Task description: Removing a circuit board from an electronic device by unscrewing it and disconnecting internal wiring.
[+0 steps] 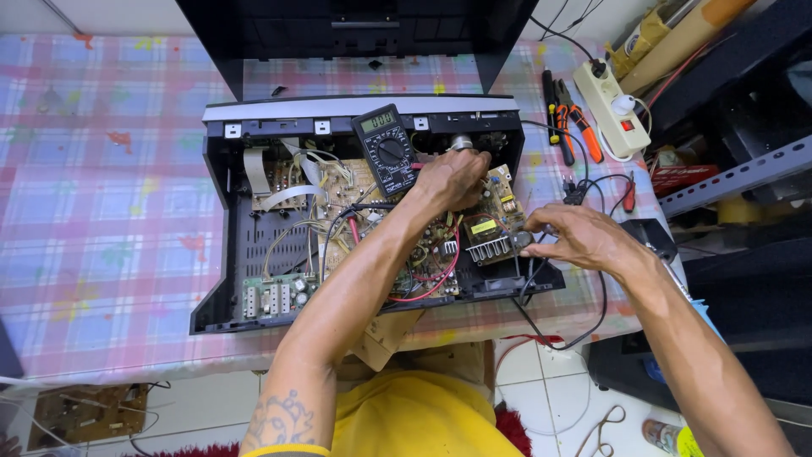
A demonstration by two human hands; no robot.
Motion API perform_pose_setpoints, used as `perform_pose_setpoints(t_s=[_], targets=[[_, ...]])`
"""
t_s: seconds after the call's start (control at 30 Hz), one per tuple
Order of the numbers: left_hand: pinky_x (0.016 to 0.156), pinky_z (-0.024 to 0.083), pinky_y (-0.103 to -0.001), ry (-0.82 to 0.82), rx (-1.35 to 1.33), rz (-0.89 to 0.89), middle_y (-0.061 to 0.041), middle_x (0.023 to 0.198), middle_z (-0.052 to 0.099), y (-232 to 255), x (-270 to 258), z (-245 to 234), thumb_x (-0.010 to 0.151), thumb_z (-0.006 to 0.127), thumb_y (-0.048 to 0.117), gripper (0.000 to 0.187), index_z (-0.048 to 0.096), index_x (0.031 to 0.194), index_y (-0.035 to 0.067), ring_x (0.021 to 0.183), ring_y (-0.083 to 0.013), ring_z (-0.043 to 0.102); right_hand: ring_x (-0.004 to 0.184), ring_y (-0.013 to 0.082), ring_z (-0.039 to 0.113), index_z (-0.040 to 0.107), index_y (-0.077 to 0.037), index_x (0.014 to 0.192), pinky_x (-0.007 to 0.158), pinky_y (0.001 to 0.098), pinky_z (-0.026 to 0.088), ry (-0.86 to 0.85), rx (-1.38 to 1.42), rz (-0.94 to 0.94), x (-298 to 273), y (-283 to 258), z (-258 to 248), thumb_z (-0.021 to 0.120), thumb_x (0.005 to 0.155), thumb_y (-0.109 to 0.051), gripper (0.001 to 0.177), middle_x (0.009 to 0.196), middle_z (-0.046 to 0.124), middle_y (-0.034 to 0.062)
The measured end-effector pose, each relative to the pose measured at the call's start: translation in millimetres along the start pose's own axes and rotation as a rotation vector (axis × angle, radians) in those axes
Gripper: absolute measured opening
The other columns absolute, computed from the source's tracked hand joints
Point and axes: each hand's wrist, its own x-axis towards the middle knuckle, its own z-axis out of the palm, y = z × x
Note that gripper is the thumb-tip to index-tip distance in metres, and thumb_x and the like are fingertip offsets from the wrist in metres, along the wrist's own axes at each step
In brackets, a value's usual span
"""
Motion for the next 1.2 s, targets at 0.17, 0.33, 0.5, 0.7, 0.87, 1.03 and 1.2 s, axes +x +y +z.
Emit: perform_pose_setpoints(t_s=[0.17,0.33,0.5,0.7,0.87,1.03,1.2], targets=[[0.085,0.06,-0.062,0.016,-0.007,0.051,-0.021,0.11,0.072,2.6,-6.7,-9.1,0.086,0.062,0.021,0.03,0.063,0.109,0.002,0.1,-0.0478,0.072,0.098,0.038,0.071,0.069,-0.027,0.108,0.082,0.0549,0.057,0.096,-0.211,-0.098,5.2,30.0,21.1,0.072,0.085,-0.046,0.03,0.106,0.073,0.0027],[0.091,0.058,-0.062,0.02,-0.119,0.042,-0.021,0.113,0.073,3.1,-14.1,-16.0,0.088,0.057,0.03,0.035,0.063,0.112,0.006,0.108,-0.0479,0.069,0.078,0.0297,0.073,0.063,-0.033,0.101,0.069,0.0468,0.06,0.286,-0.396,-0.224,-2.9,28.5,19.0,0.067,0.085,-0.056,0.029,0.1,0.067,-0.0085],[0.086,0.061,-0.059,-0.029,0.0,0.046,-0.011,0.109,0.074,15.4,-20.1,-36.5,0.079,0.068,0.037,0.037,0.064,0.107,0.013,0.102,-0.0404,0.073,0.065,0.0214,0.069,0.055,-0.029,0.091,0.059,0.0387,0.057,0.514,-0.648,-0.417,-2.2,33.3,28.4,0.064,0.089,-0.053,0.026,0.095,0.059,-0.0106],[0.08,0.059,-0.064,-0.027,-0.082,0.186,-0.019,0.114,0.064,7.9,-18.9,-34.8,0.075,0.086,0.049,0.064,0.053,0.112,0.009,0.104,-0.0462,0.069,0.062,0.0192,0.067,0.054,-0.027,0.087,0.06,0.033,0.057,0.612,-0.707,-0.406,-6.5,25.5,27.7,0.064,0.091,-0.052,0.027,0.095,0.057,-0.0105],[0.08,0.06,-0.049,0.041,0.14,0.248,-0.007,0.097,0.067,16.0,-12.7,-24.3,0.075,0.076,0.063,0.041,0.069,0.081,0.022,0.1,-0.0323,0.069,0.06,0.0187,0.067,0.054,-0.026,0.085,0.06,0.0338,0.056,0.635,-0.689,-0.344,-6.5,28.4,31.4,0.065,0.089,-0.055,0.031,0.098,0.06,-0.0114],[0.075,0.051,-0.037,0.075,0.352,0.338,0.002,0.079,0.068,6.4,1.8,29.0,0.06,0.071,0.073,0.035,0.076,0.063,0.038,0.09,-0.0241,0.066,0.061,0.0237,0.068,0.056,-0.028,0.091,0.06,0.0371,0.056,0.596,-0.601,-0.281,-9.8,23.7,35.7,0.065,0.09,-0.053,0.026,0.09,0.057,-0.0098],[0.08,0.04,-0.035,0.32,0.455,0.471,0.0,0.086,0.063,15.3,-9.4,26.5,0.068,0.07,0.053,0.028,0.067,0.066,0.025,0.093,-0.0205,0.056,0.068,0.0284,0.07,0.059,-0.03,0.102,0.062,0.0426,0.058,0.542,-0.555,-0.215,-9.5,31.9,40.6,0.065,0.087,-0.053,0.028,0.094,0.06,-0.0078]])
